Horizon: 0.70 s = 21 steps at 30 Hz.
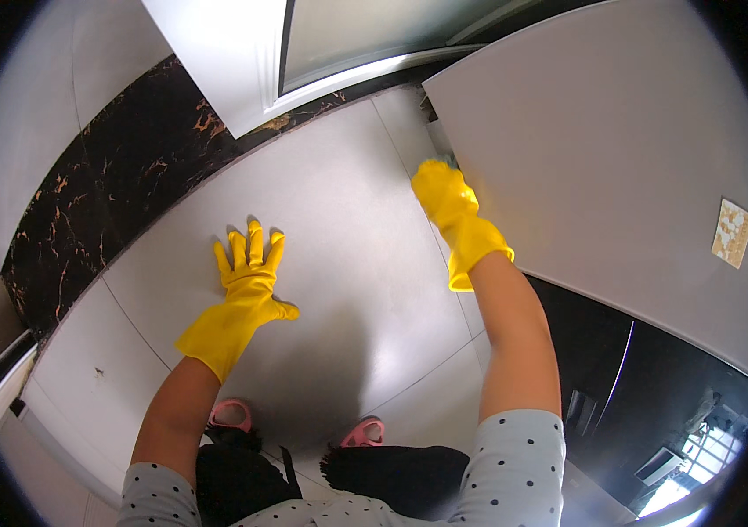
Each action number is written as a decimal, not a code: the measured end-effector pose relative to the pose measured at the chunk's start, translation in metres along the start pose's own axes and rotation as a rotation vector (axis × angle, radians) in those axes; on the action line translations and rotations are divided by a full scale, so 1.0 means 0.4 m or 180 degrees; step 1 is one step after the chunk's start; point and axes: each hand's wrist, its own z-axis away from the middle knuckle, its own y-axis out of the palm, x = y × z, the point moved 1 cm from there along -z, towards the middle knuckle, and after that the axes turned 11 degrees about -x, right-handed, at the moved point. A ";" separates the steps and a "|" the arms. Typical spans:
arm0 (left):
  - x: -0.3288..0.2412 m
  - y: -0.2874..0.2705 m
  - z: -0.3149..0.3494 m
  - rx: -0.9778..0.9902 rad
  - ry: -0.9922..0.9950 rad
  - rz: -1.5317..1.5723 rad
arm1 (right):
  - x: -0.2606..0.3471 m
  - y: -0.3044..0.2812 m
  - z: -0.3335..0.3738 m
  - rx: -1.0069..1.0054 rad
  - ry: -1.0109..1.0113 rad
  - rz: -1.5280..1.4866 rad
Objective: The person walks through the house and then kneels on the floor to clean the kitchen floor and the lower part of the cabinet using a cloth.
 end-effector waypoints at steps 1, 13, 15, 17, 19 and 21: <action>-0.005 -0.003 -0.001 -0.0001 0.0037 -0.0016 | -0.005 -0.007 -0.023 0.0081 0.0077 0.0077; 0.003 -0.001 -0.005 0.0047 -0.0017 0.0027 | 0.104 0.071 0.025 -0.0651 0.1602 -0.1428; 0.003 -0.001 -0.005 0.0081 -0.0034 -0.0003 | 0.108 0.059 -0.017 -0.0896 0.1521 -0.1507; 0.000 -0.003 -0.006 0.0082 -0.0055 -0.0051 | 0.089 0.039 -0.092 -0.1012 0.1400 -0.1488; -0.013 -0.006 -0.008 0.0087 0.0000 -0.0100 | 0.047 0.026 -0.156 -0.0947 0.1327 -0.1297; -0.030 -0.011 -0.015 -0.0026 0.0065 -0.0089 | 0.007 0.037 -0.142 -0.0923 0.1356 -0.1264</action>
